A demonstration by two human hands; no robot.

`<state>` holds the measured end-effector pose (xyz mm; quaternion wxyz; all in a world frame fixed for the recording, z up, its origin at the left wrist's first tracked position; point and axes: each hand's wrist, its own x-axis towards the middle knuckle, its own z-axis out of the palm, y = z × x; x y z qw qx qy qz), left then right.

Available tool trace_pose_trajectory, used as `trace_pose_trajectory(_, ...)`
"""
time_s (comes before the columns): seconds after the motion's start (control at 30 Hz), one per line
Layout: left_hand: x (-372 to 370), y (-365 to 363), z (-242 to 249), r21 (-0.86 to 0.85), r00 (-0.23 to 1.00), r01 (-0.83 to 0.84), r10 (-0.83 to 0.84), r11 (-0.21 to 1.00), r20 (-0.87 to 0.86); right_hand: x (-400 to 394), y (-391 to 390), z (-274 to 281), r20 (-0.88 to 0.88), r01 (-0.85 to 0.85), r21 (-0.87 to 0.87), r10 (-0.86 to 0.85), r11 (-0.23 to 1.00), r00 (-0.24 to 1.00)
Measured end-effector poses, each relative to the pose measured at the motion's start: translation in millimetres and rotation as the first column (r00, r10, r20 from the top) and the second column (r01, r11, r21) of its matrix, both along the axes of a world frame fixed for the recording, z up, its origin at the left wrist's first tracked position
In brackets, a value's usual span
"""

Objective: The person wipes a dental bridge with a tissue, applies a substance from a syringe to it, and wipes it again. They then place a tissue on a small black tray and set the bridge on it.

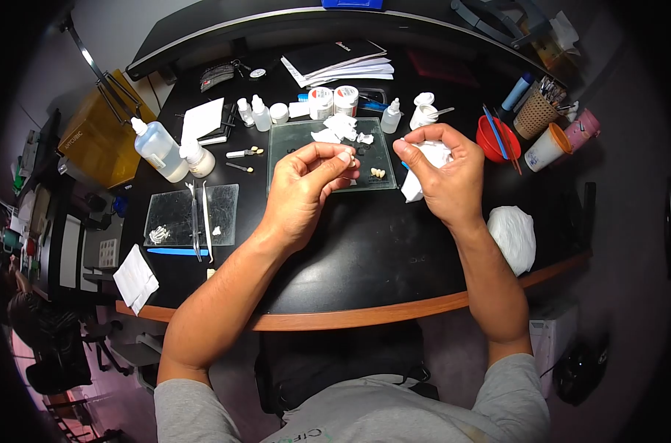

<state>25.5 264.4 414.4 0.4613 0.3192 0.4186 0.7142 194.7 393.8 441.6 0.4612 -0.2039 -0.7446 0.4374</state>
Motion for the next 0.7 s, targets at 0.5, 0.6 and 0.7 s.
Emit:
trace_pose_trajectory(0.5,4,0,1,-0.032,0.995,0.094,-0.093,0.995,0.023,-4,-7,-8,0.177,-0.178,0.089,0.160,0.980,0.971)
trace_pose_trajectory(0.6,7,-1,1,-0.031,0.993,0.109,-0.108,0.994,0.039,-7,-9,-10,0.120,-0.174,0.196,0.152,0.965,0.981)
trace_pose_trajectory(0.7,7,-1,2,-0.044,0.992,0.117,-0.115,0.992,0.051,-7,-8,-8,0.105,-0.193,0.256,0.172,0.947,0.980)
